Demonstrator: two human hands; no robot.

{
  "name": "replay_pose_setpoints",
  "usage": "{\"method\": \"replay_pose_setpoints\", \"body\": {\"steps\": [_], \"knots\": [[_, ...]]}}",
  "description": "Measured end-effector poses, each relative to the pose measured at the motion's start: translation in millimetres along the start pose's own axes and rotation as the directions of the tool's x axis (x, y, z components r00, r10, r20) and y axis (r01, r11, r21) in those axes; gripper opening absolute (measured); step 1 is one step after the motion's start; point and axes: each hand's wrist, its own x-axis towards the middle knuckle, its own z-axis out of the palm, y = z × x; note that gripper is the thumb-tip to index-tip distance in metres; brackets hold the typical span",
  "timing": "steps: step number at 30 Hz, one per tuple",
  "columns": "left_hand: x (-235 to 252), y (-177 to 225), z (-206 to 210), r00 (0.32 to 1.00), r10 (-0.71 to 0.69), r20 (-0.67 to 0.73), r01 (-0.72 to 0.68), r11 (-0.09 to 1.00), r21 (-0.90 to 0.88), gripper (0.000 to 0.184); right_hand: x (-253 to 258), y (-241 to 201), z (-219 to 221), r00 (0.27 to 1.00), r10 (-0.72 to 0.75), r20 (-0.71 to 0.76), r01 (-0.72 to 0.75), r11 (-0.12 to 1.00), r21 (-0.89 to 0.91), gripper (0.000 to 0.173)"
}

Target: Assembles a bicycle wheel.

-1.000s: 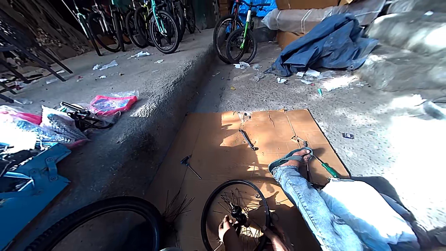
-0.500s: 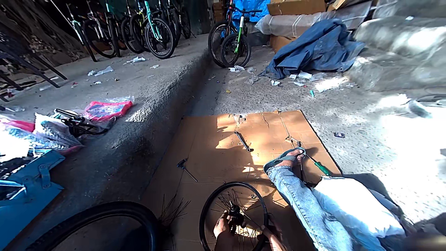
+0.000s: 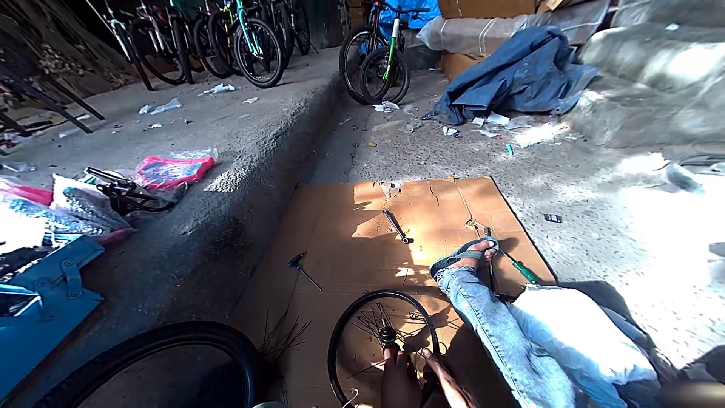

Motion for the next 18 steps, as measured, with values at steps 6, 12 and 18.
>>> {"method": "replay_pose_setpoints", "body": {"steps": [6, 12, 18], "knots": [[0, -9, 11, 0.996, 0.087, 0.013, -0.083, 0.982, -0.168, 0.03, 1, 6, -10, 0.99, -0.099, 0.098, 0.107, 0.991, -0.082, 0.025], [5, -13, 12, 0.996, 0.075, -0.056, -0.087, 0.966, -0.245, 0.029, 3, 1, -14, 0.971, -0.141, 0.195, 0.173, 0.972, -0.16, 0.017], [10, -16, 13, 0.988, 0.094, -0.121, -0.129, 0.938, -0.321, 0.025, 6, 9, -13, 0.968, -0.185, 0.169, 0.225, 0.939, -0.262, 0.025]]}}
